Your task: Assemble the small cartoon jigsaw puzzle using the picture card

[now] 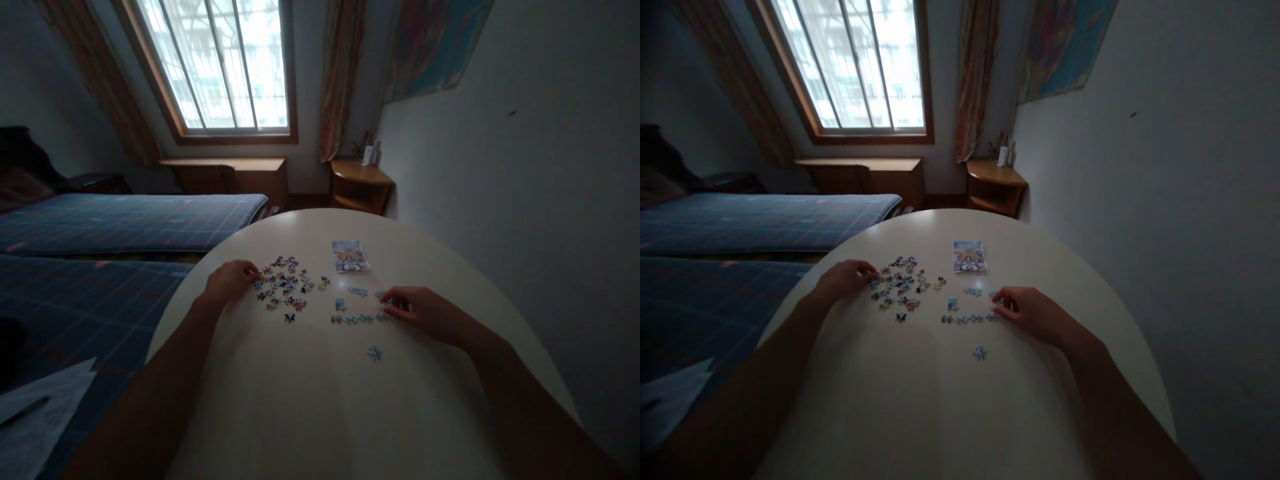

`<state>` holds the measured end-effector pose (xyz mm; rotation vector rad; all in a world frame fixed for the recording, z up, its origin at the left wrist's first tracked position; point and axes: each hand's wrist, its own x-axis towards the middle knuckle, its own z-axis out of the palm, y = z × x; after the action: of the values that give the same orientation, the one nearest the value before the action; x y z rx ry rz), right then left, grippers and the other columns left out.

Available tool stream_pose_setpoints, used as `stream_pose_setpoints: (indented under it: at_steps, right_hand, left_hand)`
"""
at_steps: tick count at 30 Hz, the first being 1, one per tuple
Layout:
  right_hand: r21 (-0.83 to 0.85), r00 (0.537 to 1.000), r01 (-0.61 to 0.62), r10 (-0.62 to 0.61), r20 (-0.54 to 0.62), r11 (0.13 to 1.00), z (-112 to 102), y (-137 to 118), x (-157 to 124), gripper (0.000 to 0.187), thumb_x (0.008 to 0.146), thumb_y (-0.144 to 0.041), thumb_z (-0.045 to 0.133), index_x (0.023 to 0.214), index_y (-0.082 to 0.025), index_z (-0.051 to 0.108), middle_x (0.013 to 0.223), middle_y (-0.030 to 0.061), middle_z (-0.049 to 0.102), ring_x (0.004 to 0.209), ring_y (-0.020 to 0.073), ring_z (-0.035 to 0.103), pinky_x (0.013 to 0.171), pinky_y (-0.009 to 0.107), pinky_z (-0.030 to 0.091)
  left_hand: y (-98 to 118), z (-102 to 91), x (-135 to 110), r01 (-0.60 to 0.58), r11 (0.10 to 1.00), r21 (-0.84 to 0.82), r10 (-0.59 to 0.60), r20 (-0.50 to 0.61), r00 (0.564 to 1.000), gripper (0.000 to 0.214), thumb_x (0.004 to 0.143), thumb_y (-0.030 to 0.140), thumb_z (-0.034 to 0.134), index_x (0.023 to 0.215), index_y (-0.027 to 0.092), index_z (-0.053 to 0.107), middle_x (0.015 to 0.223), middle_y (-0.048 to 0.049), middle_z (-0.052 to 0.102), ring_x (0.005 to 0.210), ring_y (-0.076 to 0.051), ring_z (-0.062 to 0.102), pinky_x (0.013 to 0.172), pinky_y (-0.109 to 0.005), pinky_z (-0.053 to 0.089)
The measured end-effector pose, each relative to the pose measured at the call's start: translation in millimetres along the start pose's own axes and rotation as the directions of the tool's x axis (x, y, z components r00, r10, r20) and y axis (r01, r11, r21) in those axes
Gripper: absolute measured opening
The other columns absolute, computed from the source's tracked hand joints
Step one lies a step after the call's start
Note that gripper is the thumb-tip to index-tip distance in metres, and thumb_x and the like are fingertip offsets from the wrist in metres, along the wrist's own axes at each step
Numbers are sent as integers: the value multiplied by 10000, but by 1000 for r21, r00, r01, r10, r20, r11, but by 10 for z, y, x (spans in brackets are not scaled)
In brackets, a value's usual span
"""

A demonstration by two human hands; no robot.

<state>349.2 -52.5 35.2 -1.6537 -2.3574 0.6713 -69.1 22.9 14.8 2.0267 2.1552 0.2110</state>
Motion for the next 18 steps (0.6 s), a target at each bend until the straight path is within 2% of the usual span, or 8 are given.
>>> stream_pose_setpoints:
  at_steps: [10,15,18]
  right_hand:
    - [-3,1000,-8,8,5,1000,-1,-15,6,373,889,-468,522,1050,-186,706,792,61,691,675,185,603,627,295,438]
    - [-6,1000,6,-6,-1,1000,-1,2,7,389,896,-473,518,1056,-173,707,804,67,691,690,193,615,645,304,440]
    - [-2,1000,2,-2,0,1000,-6,-11,-2,379,897,-468,524,1055,-175,707,810,67,691,696,193,618,653,303,441]
  left_hand:
    - [82,51,-23,-52,998,-20,52,-22,998,405,825,566,642,1089,268,714,1072,-36,739,954,-221,678,781,-269,476]
    - [209,130,-33,-179,984,-10,175,-158,972,412,837,551,656,1090,234,722,1173,-88,668,1053,-250,626,907,-311,477]
    - [307,211,-43,-301,951,-65,287,-173,942,321,873,476,637,1076,248,735,1178,-72,660,1108,-253,588,956,-322,465]
